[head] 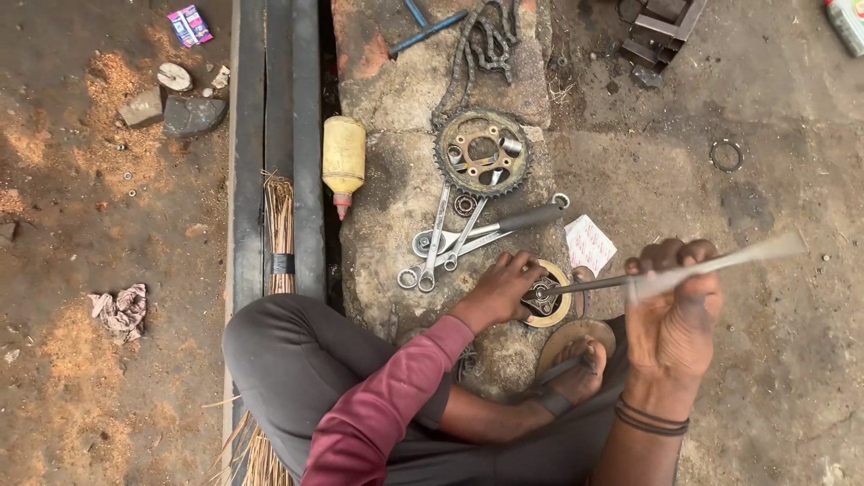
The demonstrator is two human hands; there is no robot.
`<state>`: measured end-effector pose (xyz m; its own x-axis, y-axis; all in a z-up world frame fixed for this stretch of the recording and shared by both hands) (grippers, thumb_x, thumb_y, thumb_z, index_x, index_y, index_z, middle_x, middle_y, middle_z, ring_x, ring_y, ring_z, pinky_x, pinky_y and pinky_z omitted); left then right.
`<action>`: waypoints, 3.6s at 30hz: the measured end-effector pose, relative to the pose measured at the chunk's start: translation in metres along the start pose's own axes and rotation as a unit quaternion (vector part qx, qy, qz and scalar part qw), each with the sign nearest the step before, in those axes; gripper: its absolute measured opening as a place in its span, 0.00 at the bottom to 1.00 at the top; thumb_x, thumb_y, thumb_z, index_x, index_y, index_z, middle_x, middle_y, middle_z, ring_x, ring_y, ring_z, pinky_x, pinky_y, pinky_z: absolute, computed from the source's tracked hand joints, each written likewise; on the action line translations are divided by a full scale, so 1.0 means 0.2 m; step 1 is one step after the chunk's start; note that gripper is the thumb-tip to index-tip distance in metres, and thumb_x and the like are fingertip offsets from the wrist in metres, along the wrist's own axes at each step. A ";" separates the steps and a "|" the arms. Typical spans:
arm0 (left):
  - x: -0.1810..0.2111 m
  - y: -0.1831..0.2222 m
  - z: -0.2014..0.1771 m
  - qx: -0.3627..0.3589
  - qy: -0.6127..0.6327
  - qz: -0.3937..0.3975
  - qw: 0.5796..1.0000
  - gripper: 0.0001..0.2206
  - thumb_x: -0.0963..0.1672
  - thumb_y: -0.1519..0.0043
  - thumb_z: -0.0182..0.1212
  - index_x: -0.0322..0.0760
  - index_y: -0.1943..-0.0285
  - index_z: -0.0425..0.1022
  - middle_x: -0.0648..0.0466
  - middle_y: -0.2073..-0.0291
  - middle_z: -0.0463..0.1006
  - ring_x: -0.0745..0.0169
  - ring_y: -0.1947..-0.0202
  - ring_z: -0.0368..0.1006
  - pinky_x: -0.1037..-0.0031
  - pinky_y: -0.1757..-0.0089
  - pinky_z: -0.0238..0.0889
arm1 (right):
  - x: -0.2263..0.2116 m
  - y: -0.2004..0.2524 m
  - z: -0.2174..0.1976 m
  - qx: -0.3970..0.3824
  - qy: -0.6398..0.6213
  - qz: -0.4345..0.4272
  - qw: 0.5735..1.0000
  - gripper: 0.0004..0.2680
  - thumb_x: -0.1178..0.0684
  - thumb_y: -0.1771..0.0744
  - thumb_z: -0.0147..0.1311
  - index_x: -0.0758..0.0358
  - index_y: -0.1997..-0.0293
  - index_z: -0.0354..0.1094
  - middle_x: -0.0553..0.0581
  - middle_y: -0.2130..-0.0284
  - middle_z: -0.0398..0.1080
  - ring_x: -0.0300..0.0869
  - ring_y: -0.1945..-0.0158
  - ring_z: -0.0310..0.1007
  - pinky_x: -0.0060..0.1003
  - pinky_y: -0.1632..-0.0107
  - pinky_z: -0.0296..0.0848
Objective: Repairing and assembling motorcycle wheel hub and sprocket components using various hand tools.
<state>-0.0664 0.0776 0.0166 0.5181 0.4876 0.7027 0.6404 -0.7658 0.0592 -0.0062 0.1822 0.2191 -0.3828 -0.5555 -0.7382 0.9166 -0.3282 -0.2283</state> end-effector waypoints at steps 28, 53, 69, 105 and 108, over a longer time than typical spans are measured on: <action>0.10 0.03 -0.07 0.107 -0.043 0.083 0.990 0.11 0.42 0.49 0.72 0.40 0.58 0.81 0.50 0.54 0.77 0.49 0.57 0.79 0.60 0.55 0.74 | 0.06 0.02 -0.14 -0.041 -0.111 0.037 0.992 0.25 0.35 0.24 0.34 0.70 0.58 0.73 0.56 0.75 0.68 0.41 0.67 0.62 0.40 0.51 0.62; 0.06 0.00 -0.08 0.088 -0.027 0.079 0.993 0.06 0.38 0.50 0.66 0.36 0.65 0.79 0.50 0.62 0.79 0.47 0.60 0.79 0.59 0.55 0.73 | 0.00 -0.03 0.05 -0.056 -0.051 0.022 0.997 0.06 0.52 0.29 0.55 0.60 0.56 0.76 0.53 0.70 0.75 0.39 0.61 0.71 0.39 0.46 0.69; 0.07 0.01 -0.11 0.054 -0.015 0.059 0.997 0.05 0.37 0.49 0.67 0.36 0.66 0.80 0.53 0.58 0.79 0.49 0.58 0.80 0.60 0.53 0.73 | 0.01 0.04 0.21 -0.081 0.084 0.010 0.993 0.21 0.32 0.34 0.63 0.60 0.50 0.68 0.47 0.70 0.63 0.37 0.61 0.61 0.37 0.49 0.61; 0.09 0.06 -0.06 0.031 -0.026 0.025 0.999 0.61 0.50 0.65 0.84 0.25 0.23 0.46 0.34 0.33 0.61 0.34 0.34 0.58 0.53 0.39 0.60 | -0.09 0.06 -0.01 0.001 0.085 -0.117 0.989 0.15 0.44 0.28 0.65 0.61 0.64 0.62 0.50 0.74 0.64 0.35 0.68 0.62 0.36 0.54 0.67; 0.09 0.07 -0.05 0.036 -0.032 0.018 0.999 0.62 0.52 0.65 0.84 0.22 0.23 0.47 0.33 0.36 0.64 0.34 0.36 0.59 0.54 0.38 0.59 | -0.11 0.07 0.00 0.044 0.113 -0.163 0.979 0.14 0.46 0.27 0.64 0.62 0.63 0.63 0.51 0.74 0.66 0.35 0.69 0.65 0.35 0.57 0.71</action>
<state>-0.0540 0.0720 0.0367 0.5754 0.4868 0.6573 0.6578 -0.7530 -0.0182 0.0161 0.1899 0.2328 -0.6081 -0.2299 -0.7598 0.7330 -0.5301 -0.4263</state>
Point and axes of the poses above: each hand's wrist, its own y-axis away from the middle knuckle, its own z-axis out of the palm, x = y × z, the point moved 10 cm from there along -y, towards the middle knuckle
